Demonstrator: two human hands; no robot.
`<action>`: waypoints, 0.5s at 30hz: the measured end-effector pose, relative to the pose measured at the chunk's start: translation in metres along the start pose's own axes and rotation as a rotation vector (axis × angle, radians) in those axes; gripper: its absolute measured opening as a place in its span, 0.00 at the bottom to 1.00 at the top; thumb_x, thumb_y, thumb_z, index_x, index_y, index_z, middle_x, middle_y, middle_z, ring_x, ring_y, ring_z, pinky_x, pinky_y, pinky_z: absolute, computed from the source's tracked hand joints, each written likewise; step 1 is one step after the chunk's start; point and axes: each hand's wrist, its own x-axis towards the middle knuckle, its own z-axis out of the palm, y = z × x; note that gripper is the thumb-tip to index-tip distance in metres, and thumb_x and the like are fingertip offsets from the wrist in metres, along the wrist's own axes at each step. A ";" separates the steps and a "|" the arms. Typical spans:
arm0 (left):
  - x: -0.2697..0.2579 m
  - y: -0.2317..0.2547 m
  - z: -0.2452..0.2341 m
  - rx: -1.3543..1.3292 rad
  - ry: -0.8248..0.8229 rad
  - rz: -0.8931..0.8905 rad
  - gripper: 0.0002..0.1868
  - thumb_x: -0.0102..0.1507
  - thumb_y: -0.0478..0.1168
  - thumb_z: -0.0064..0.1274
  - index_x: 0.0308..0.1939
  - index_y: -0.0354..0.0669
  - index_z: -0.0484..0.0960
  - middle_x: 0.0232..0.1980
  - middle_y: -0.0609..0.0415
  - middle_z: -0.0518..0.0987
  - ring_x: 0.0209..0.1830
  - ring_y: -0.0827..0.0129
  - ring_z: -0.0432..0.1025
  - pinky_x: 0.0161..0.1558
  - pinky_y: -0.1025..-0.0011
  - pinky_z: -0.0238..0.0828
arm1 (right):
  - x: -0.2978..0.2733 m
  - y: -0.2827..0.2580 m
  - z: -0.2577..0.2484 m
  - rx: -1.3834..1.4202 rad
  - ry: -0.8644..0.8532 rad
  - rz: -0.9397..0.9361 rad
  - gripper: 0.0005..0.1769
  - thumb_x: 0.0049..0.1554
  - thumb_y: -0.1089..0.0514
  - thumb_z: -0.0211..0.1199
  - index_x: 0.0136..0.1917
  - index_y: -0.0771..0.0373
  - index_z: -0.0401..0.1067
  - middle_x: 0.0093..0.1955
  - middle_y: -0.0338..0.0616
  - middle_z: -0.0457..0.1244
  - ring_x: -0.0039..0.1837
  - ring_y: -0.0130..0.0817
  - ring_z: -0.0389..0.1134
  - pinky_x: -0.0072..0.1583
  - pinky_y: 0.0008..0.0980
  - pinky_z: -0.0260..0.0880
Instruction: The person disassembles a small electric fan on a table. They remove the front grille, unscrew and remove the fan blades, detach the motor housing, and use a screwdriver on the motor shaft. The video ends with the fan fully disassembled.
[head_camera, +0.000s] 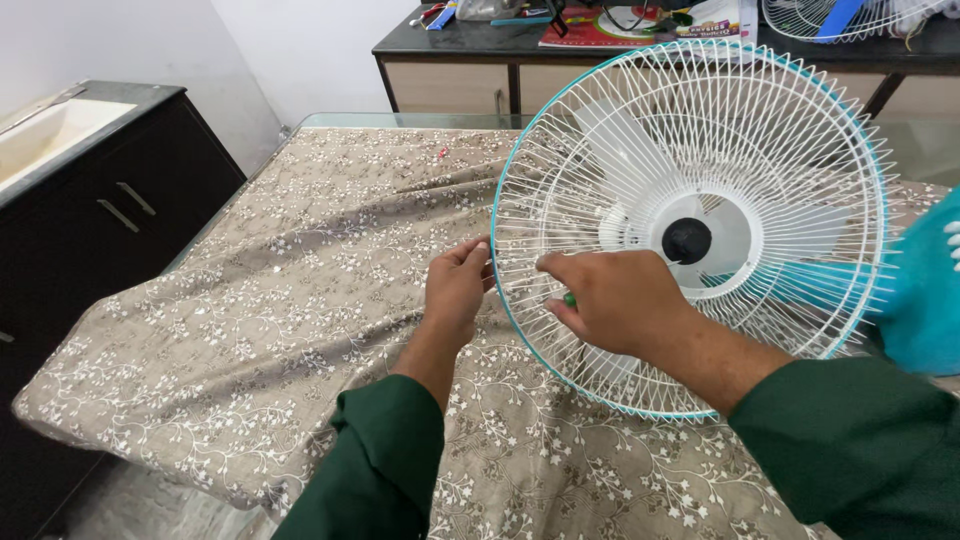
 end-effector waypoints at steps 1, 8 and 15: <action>0.002 -0.001 0.000 -0.006 0.001 0.006 0.16 0.69 0.39 0.49 0.56 0.34 0.83 0.41 0.56 0.84 0.36 0.74 0.75 0.41 0.74 0.75 | 0.004 -0.002 0.002 0.006 -0.004 0.019 0.24 0.54 0.43 0.65 0.62 0.49 0.73 0.45 0.40 0.72 0.43 0.42 0.74 0.41 0.43 0.73; 0.002 0.001 0.000 -0.025 0.006 0.003 0.14 0.67 0.39 0.55 0.53 0.33 0.85 0.37 0.56 0.82 0.33 0.76 0.73 0.39 0.75 0.75 | 0.026 -0.009 0.008 -0.001 -0.038 0.068 0.24 0.56 0.43 0.64 0.63 0.51 0.71 0.42 0.42 0.72 0.40 0.42 0.75 0.38 0.43 0.73; 0.000 0.004 0.002 -0.011 0.023 0.015 0.14 0.66 0.38 0.57 0.52 0.33 0.85 0.34 0.59 0.80 0.30 0.78 0.71 0.36 0.76 0.71 | 0.036 -0.014 0.016 -0.157 0.004 0.014 0.14 0.58 0.46 0.63 0.48 0.58 0.70 0.34 0.41 0.69 0.35 0.42 0.73 0.35 0.43 0.71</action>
